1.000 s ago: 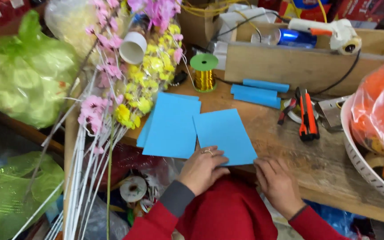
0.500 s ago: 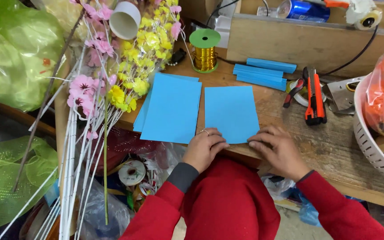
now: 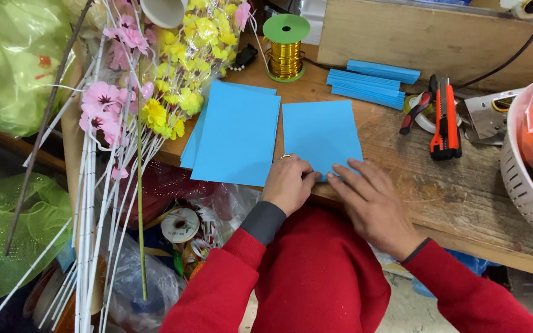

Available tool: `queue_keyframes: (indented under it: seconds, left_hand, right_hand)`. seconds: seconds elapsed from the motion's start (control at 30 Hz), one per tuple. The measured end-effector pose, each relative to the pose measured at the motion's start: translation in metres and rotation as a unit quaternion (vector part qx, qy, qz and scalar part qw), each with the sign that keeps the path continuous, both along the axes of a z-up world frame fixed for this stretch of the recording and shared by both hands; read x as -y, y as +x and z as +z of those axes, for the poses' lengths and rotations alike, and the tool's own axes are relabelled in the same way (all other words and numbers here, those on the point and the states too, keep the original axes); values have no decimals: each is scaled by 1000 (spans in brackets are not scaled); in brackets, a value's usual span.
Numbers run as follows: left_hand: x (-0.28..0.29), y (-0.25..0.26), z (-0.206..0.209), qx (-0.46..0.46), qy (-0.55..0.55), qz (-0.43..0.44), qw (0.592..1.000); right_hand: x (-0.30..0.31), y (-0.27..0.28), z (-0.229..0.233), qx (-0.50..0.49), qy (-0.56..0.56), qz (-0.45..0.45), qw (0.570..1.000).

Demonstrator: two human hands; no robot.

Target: Folding small blue paper squares into rectangular strips on a wooden workbench.

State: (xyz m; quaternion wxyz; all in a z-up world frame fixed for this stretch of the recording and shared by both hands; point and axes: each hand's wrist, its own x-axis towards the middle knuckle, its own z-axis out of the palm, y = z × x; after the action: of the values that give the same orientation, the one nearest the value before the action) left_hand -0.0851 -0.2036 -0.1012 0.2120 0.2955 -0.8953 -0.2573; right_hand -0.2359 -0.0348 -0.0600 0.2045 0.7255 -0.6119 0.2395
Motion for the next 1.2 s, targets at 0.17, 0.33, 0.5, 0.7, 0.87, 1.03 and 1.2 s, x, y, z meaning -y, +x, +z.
queue_keyframes:
  seconds: [0.17, 0.33, 0.5, 0.7, 0.87, 1.03, 1.2]
  left_hand:
    - [-3, 2, -4, 6, 11, 2, 1000]
    - [-29, 26, 0, -118, -192, -15, 974]
    - [-57, 52, 3, -151, -272, -83, 947]
    - [-52, 56, -11, -28, -205, -97, 974]
    - [-51, 50, -14, 22, -243, -80, 966]
    - [-50, 44, -21, 39, -229, -105, 967]
    - [-56, 46, -13, 59, -192, -104, 974]
  right_hand:
    - [3, 12, -11, 11, 39, 3, 999]
    - [2, 9, -20, -12, 85, -16, 996]
    - [2, 4, -20, 20, 139, -22, 990]
    - [11, 4, -23, 27, 142, -29, 989]
    - [12, 2, -26, 26, 142, -22, 989]
    - [9, 2, -27, 15, 155, -21, 988]
    - [8, 2, -27, 17, 178, -30, 983]
